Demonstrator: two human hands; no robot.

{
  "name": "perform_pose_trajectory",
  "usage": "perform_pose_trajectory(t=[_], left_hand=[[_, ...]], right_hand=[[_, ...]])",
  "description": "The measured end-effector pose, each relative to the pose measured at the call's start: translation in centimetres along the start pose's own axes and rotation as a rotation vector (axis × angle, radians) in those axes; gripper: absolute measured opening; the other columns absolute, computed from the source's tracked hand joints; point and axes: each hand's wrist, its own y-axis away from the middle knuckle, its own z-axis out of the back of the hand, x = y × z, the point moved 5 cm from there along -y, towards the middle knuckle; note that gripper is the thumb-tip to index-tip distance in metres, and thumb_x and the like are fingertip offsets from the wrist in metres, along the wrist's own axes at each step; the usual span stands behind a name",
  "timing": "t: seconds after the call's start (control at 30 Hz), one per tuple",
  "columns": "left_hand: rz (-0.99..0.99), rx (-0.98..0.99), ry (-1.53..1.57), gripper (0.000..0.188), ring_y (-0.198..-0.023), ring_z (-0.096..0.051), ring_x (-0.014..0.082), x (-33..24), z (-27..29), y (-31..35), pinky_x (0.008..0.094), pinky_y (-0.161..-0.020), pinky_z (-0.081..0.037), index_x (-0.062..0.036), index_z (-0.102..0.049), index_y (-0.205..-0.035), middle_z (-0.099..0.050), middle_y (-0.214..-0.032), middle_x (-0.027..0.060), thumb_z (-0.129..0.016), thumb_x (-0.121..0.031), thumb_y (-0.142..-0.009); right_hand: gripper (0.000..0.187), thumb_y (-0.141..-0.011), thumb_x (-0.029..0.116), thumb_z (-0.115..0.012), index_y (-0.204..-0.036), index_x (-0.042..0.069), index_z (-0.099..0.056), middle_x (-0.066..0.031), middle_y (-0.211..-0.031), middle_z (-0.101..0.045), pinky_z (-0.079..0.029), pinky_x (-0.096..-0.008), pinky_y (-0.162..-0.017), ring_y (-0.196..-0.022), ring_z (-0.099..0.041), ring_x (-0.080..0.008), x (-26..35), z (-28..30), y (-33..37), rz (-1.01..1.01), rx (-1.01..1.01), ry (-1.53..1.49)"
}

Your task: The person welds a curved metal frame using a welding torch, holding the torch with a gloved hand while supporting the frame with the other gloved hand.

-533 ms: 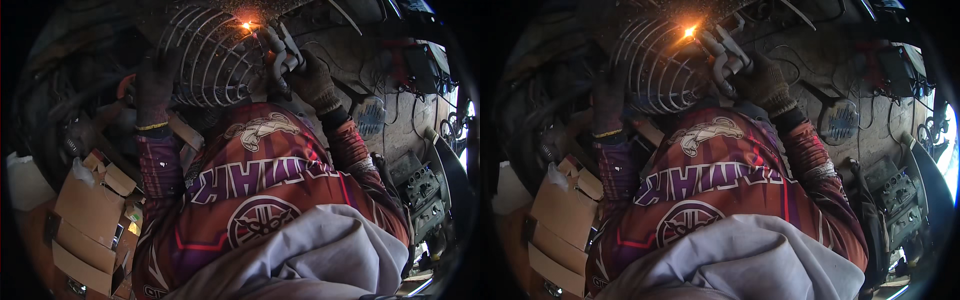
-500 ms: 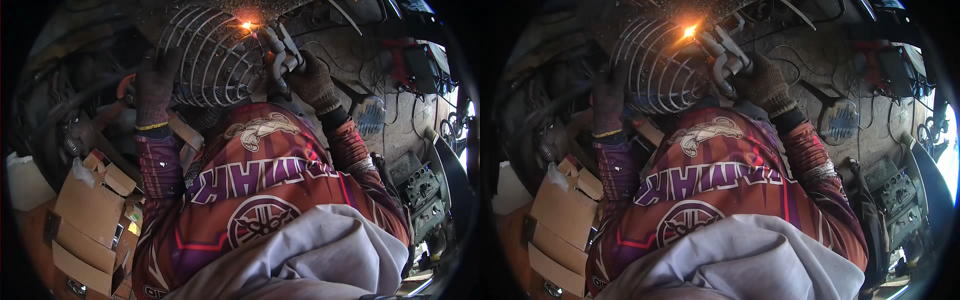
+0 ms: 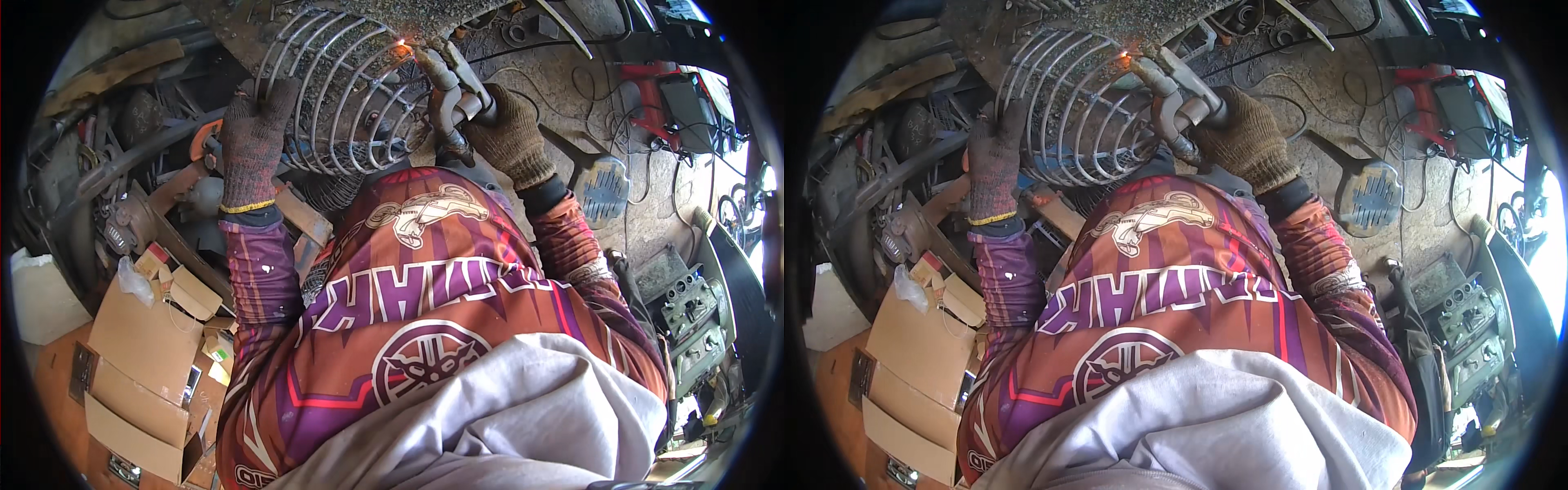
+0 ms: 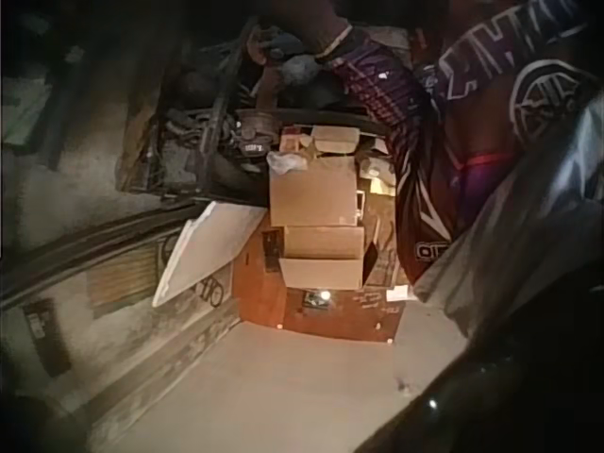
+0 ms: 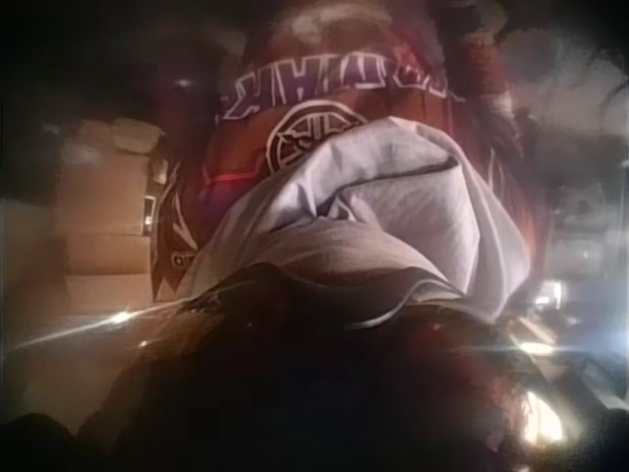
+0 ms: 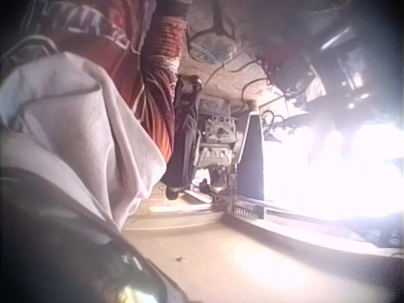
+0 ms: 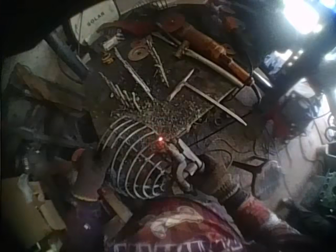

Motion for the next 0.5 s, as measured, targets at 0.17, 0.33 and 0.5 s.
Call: perform_pose_trajectory(t=[0.17, 0.33, 0.5], left_hand=[[0.039, -0.052, -0.274, 0.045, -0.08, -0.06, 0.0172, -1.0, 0.0, -0.1, 0.0324, -0.073, -0.046, -0.0018, -0.063, -0.102, -0.067, -0.088, 0.0082, -0.068, -0.043, -0.083], [0.329, -0.048, -0.475, 0.045, -0.068, -0.056, 0.0092, -4.1, -0.6, 0.6, 0.0283, -0.063, -0.046, -0.0026, -0.062, -0.102, -0.063, -0.079, 0.0056, -0.068, -0.043, -0.083], [0.086, -0.058, -0.285, 0.041, -0.065, -0.055, 0.0083, -3.6, -0.9, 0.3, 0.0285, -0.058, -0.046, -0.0001, -0.062, -0.1, -0.063, -0.078, 0.0045, -0.069, -0.037, -0.084]], right_hand=[[0.045, -0.068, 0.017, -0.076, -0.108, 0.008, -0.058, -0.0108, -0.096, -0.064, -0.05, -0.0337, -0.075, -0.086, -0.064, -0.0271, 2.9, 0.2, -0.1, 0.187, 0.048, 0.272], [0.039, -0.07, 0.013, -0.074, -0.106, 0.007, -0.06, -0.0101, -0.093, -0.064, -0.05, -0.0326, -0.074, -0.083, -0.064, -0.025, 2.9, 0.0, 0.2, 0.384, 0.042, 0.354], [0.03, -0.075, 0.012, -0.071, -0.102, 0.005, -0.059, -0.0104, -0.089, -0.065, -0.051, -0.0355, -0.068, -0.076, -0.063, -0.0244, 1.7, 0.3, 0.0, 0.097, 0.017, 0.054]])
